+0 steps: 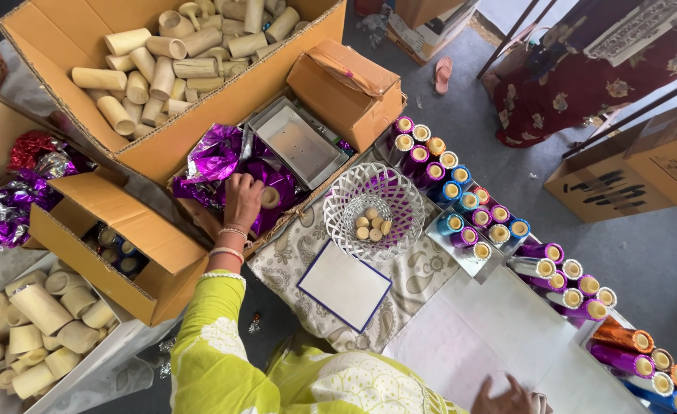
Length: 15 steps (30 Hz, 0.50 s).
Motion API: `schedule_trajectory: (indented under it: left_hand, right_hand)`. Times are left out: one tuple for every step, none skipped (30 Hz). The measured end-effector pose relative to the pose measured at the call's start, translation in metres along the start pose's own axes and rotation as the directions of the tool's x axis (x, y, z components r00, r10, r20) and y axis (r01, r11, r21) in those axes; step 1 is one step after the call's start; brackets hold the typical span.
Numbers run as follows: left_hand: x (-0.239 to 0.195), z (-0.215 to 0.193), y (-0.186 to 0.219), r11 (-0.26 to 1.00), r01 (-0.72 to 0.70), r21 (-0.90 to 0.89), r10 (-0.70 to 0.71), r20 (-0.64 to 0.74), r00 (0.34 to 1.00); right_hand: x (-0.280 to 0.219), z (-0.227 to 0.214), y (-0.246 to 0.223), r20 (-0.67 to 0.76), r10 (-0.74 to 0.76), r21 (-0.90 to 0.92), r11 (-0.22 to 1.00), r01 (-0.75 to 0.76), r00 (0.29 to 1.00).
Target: The person wraps small cylindrical candles in shiny metallic foil. They pick up a candle, place it on a sheet of foil, roll the foil around the candle, and then use a tape dispenser to secure the wrapping. The wrapped candles are placed into a tray.
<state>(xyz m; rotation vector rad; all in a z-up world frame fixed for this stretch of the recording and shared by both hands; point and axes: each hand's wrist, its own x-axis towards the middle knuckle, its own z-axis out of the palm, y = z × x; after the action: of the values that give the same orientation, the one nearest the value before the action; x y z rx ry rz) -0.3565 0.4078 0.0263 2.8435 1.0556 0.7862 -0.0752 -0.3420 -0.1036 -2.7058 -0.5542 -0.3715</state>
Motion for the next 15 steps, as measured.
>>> schedule_trajectory:
  left_hand:
    - [-0.001, -0.002, 0.003, 1.0, 0.031, -0.004, -0.031, 0.009, 0.999]
    - [-0.001, -0.004, 0.006, 0.998, 0.062, -0.008, -0.062, 0.018, 0.998]
    - [-0.001, -0.003, 0.007, 0.998, 0.064, -0.006, -0.064, 0.015, 0.998]
    - [-0.003, -0.002, 0.007, 0.996, 0.092, -0.016, -0.091, 0.025, 0.996]
    - [-0.005, -0.002, 0.007, 0.992, 0.12, -0.025, -0.119, 0.034, 0.992]
    - [-0.006, -0.001, 0.008, 0.992, 0.122, -0.022, -0.121, 0.032, 0.992]
    - [-0.007, -0.001, 0.009, 0.994, 0.105, -0.026, -0.105, 0.02, 0.994]
    - [-0.008, 0.0, 0.01, 0.996, 0.088, -0.029, -0.088, 0.009, 0.996]
    - [-0.01, 0.002, 0.011, 0.996, 0.089, -0.028, -0.089, 0.006, 0.996]
    - [-0.012, 0.004, 0.011, 0.997, 0.076, -0.026, -0.076, 0.01, 0.997]
    - [-0.013, 0.005, 0.012, 0.998, 0.062, -0.024, -0.062, 0.013, 0.998]
    - [-0.015, 0.007, 0.013, 0.998, 0.064, -0.022, -0.064, 0.01, 0.998]
    - [-0.016, 0.008, 0.014, 0.996, 0.08, -0.043, -0.08, 0.007, 0.997]
    - [-0.018, 0.01, 0.014, 0.993, 0.096, -0.063, -0.096, 0.003, 0.995]
    - [-0.018, 0.01, 0.014, 0.993, 0.097, -0.06, -0.097, 0.001, 0.995]
  right_hand:
    - [0.019, 0.006, -0.036, 0.0, -0.004, 0.004, 1.0, 0.004, 1.0]
    - [0.024, 0.014, -0.082, -0.001, -0.009, 0.007, 1.0, 0.009, 1.0]
    - [0.041, 0.012, -0.12, -0.002, -0.011, 0.009, 1.0, 0.011, 1.0]
    - [0.057, 0.01, -0.158, 0.08, -0.09, 0.274, 0.959, 0.065, 0.993]
    - [0.073, 0.007, -0.197, 0.136, -0.188, 0.524, 0.847, 0.091, 0.973]
    - [0.088, 0.008, -0.231, 0.135, -0.191, 0.526, 0.845, 0.093, 0.972]
    - [0.103, 0.01, -0.265, 0.167, -0.333, 0.613, 0.772, 0.166, 0.928]
    - [0.118, 0.011, -0.3, 0.182, -0.469, 0.696, 0.683, 0.223, 0.864]
    - [0.13, 0.007, -0.334, 0.181, -0.471, 0.697, 0.68, 0.225, 0.863]
    - [0.143, 0.003, -0.369, 0.171, -0.618, 0.712, 0.616, 0.337, 0.767]
    - [0.156, 0.0, -0.404, 0.159, -0.745, 0.725, 0.533, 0.435, 0.648]
    - [0.162, 0.007, -0.429, 0.156, -0.747, 0.726, 0.53, 0.437, 0.646]
    - [0.169, 0.015, -0.453, 0.143, -0.834, 0.709, 0.462, 0.533, 0.533]
    - [0.176, 0.022, -0.478, 0.134, -0.903, 0.69, 0.381, 0.616, 0.408]
    - [0.181, 0.022, -0.505, 0.131, -0.904, 0.69, 0.377, 0.617, 0.406]
